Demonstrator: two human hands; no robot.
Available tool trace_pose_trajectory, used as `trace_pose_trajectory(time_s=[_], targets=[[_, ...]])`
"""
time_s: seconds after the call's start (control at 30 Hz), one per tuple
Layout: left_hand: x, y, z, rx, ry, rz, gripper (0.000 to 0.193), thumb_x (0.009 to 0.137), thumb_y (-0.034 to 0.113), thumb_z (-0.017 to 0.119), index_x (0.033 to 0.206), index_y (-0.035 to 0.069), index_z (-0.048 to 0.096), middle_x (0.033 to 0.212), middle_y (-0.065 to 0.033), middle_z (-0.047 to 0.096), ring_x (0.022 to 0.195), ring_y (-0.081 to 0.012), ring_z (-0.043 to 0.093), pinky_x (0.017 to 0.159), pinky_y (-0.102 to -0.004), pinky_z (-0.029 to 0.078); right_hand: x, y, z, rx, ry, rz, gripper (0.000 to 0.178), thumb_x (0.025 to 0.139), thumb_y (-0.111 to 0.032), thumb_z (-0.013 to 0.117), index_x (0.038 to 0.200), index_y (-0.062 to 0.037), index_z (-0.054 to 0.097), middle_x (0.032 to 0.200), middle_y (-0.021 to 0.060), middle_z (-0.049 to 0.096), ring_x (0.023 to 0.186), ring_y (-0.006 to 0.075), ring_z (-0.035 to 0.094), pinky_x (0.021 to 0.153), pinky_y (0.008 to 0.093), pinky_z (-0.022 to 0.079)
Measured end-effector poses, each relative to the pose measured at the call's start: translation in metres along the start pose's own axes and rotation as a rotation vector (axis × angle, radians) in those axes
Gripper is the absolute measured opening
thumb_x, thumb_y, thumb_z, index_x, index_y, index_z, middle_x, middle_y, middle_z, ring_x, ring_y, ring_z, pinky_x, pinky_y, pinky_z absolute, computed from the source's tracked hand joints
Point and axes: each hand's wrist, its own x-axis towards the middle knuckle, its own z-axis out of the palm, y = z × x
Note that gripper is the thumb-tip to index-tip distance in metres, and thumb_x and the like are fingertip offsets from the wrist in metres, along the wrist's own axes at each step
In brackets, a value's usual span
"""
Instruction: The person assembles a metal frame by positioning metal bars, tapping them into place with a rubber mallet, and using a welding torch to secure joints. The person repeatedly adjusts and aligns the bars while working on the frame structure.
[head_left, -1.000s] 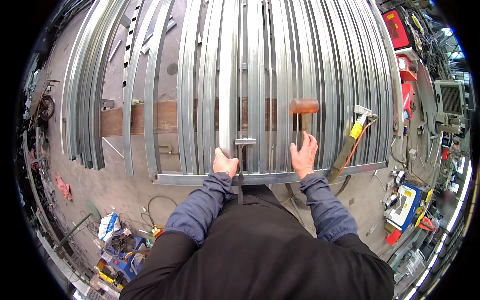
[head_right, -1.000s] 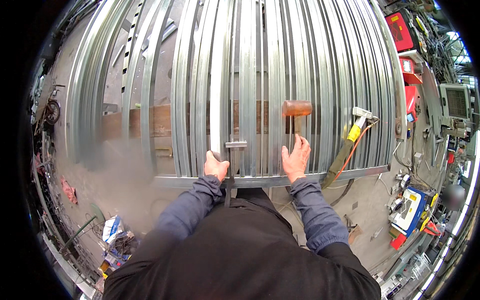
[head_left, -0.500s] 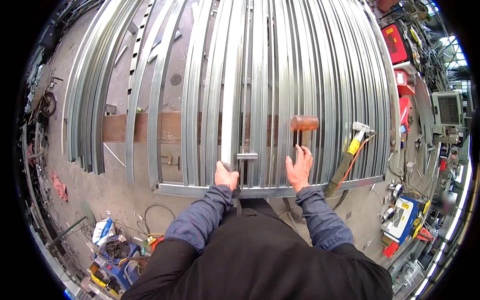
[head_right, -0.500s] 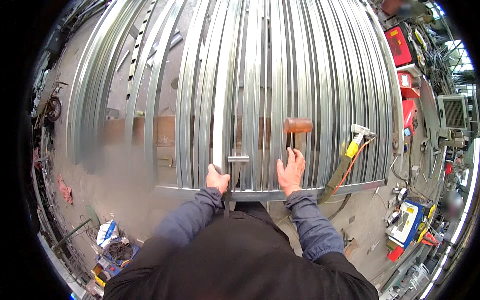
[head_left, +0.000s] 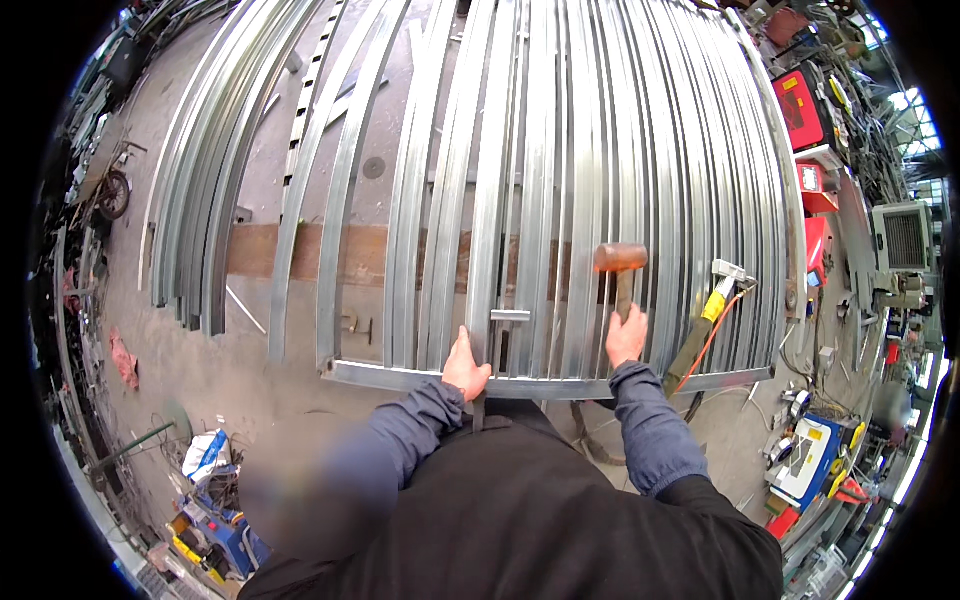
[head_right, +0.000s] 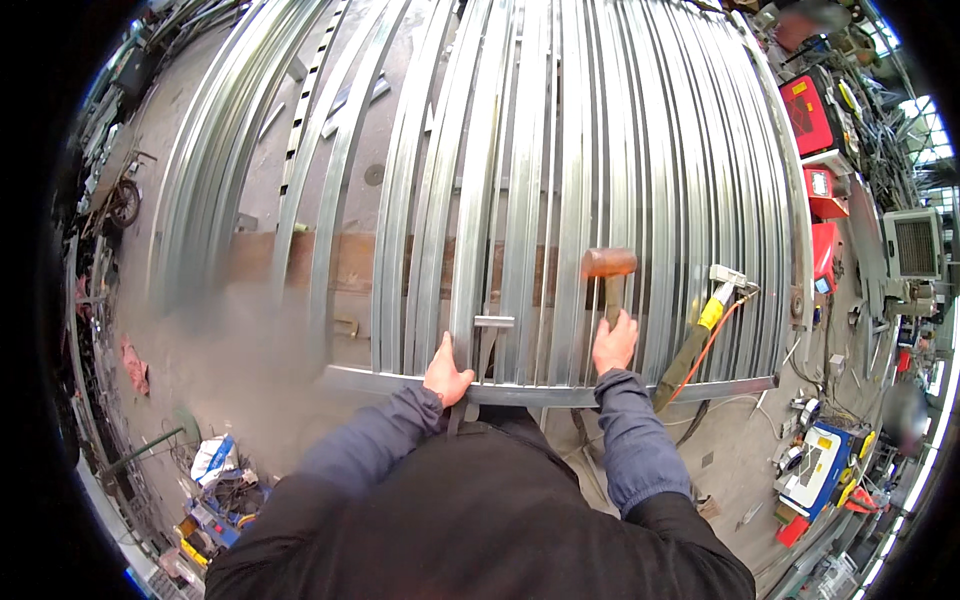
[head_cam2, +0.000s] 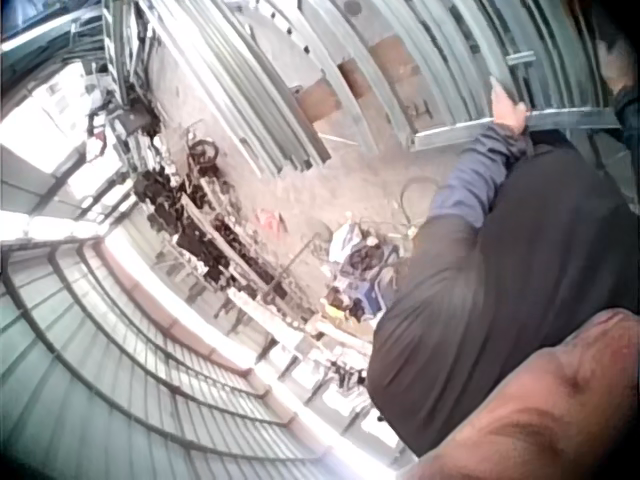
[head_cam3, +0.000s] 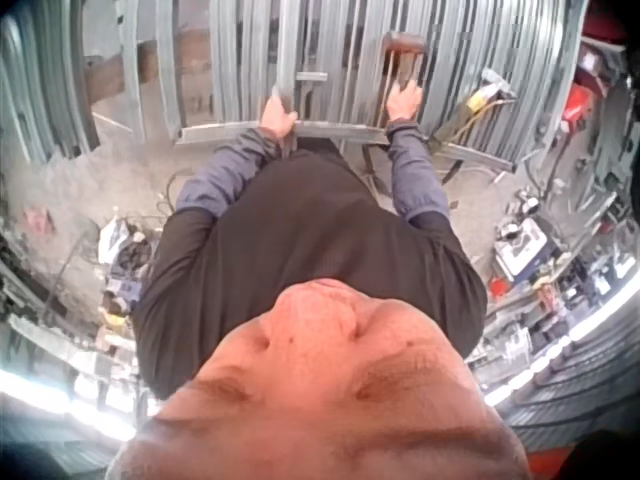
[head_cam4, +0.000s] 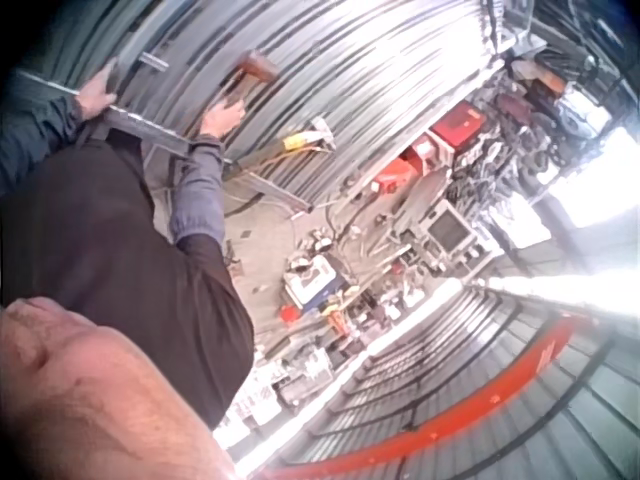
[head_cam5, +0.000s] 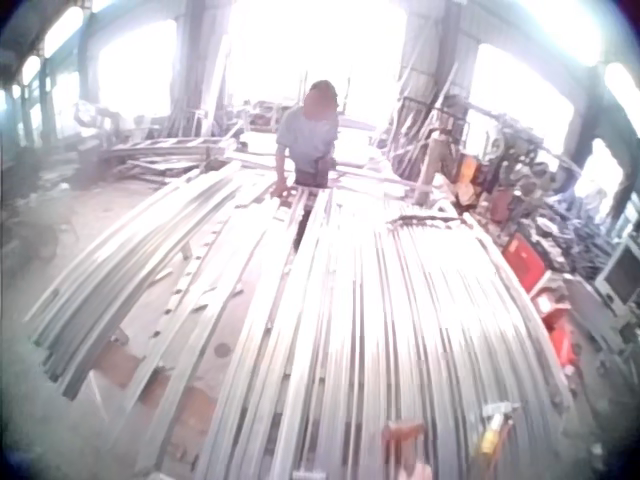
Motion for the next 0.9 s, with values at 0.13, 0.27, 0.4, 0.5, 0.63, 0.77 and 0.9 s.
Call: trace_pose_trajectory(time_s=[0.13, 0.27, 0.4, 0.5, 0.63, 0.77, 0.9], targets=[[-0.013, -0.013, -0.014, 0.101, -0.114, 0.114, 0.101, 0.085, 0.019, 0.074, 0.163, -0.013, 0.018, 0.166, -0.0373, 0.028, 0.158, -0.043, 0.028, 0.129, -0.04, 0.029, -0.004, -0.009, -0.018, 0.07, -0.016, -0.107, 0.048, 0.1, -0.026, 0.067, 0.135, 0.0047, 0.059, 0.111, 0.0201, 0.068, 0.108, 0.0407, 0.066, 0.095, 0.0479, 0.052], [-0.031, -0.008, -0.06, 0.128, -0.39, 0.113, 0.085, 0.086, 0.02, 0.075, 0.159, -0.004, 0.039, 0.168, -0.0396, 0.021, 0.154, -0.0462, 0.036, 0.124, -0.0413, 0.038, -0.058, -0.082, -0.062, 0.962, -0.41, 0.228, 0.03, 0.109, -0.029, 0.057, 0.129, -0.0066, 0.062, 0.086, 0.0017, 0.059, 0.064, 0.008, 0.057, 0.05, 0.0254, 0.048], [-0.031, -0.041, -0.094, -0.033, -0.707, 0.148, 0.062, 0.089, 0.016, 0.072, 0.148, 0.003, 0.057, 0.154, -0.0299, 0.051, 0.138, -0.0419, 0.058, 0.115, -0.0396, 0.047, -0.135, -0.165, -0.091, 1.209, -0.525, 0.273, 0.038, 0.112, -0.037, 0.054, 0.137, -0.0072, 0.054, 0.082, 0.0016, 0.056, 0.06, 0.0097, 0.056, 0.049, 0.0274, 0.05], [-0.028, -0.072, -0.131, 0.023, -0.675, 0.22, 0.045, 0.087, 0.008, 0.067, 0.132, 0.001, 0.066, 0.125, -0.0202, 0.073, 0.117, -0.0328, 0.071, 0.102, -0.0387, 0.054, -0.206, -0.192, -0.051, 1.199, -0.525, 0.327, 0.059, 0.111, -0.034, 0.056, 0.157, 0.0004, 0.039, 0.083, 0.002, 0.059, 0.061, 0.0093, 0.056, 0.051, 0.0265, 0.051], [-0.013, -0.122, -0.212, 0.283, -0.215, 0.368, 0.029, 0.084, 0.002, 0.064, 0.113, -0.001, 0.069, 0.11, -0.0199, 0.074, 0.101, -0.0313, 0.074, 0.089, -0.0422, 0.058, -0.309, -0.234, 0.031, 0.896, -0.547, 0.331, 0.064, 0.109, -0.035, 0.06, 0.157, 0.0034, 0.042, 0.087, 0.003, 0.064, 0.065, 0.0096, 0.059, 0.054, 0.0268, 0.049], [0.008, -0.15, -0.245, 0.18, -0.168, 0.378, 0.038, 0.088, 0.002, 0.061, 0.125, -0.004, 0.062, 0.119, -0.0204, 0.071, 0.105, -0.0315, 0.072, 0.091, -0.0423, 0.057, -0.352, -0.281, 0.044, 0.931, -0.625, 0.507, 0.052, 0.107, -0.032, 0.064, 0.15, -0.0032, 0.056, 0.084, 0.0012, 0.064, 0.062, 0.0078, 0.059, 0.055, 0.0258, 0.049], [0.049, -0.199, -0.22, -0.05, -0.129, 0.155, 0.05, 0.094, 0.01, 0.059, 0.141, -0.007, 0.054, 0.124, -0.0201, 0.067, 0.104, -0.027, 0.067, 0.093, -0.0398, 0.056, -0.354, -0.285, 0.015, 0.998, -0.257, 0.377, 0.064, 0.106, -0.023, 0.066, 0.162, -0.0025, 0.042, 0.086, -0.0032, 0.061, 0.063, 0.0051, 0.053, 0.055, 0.0232, 0.049]])
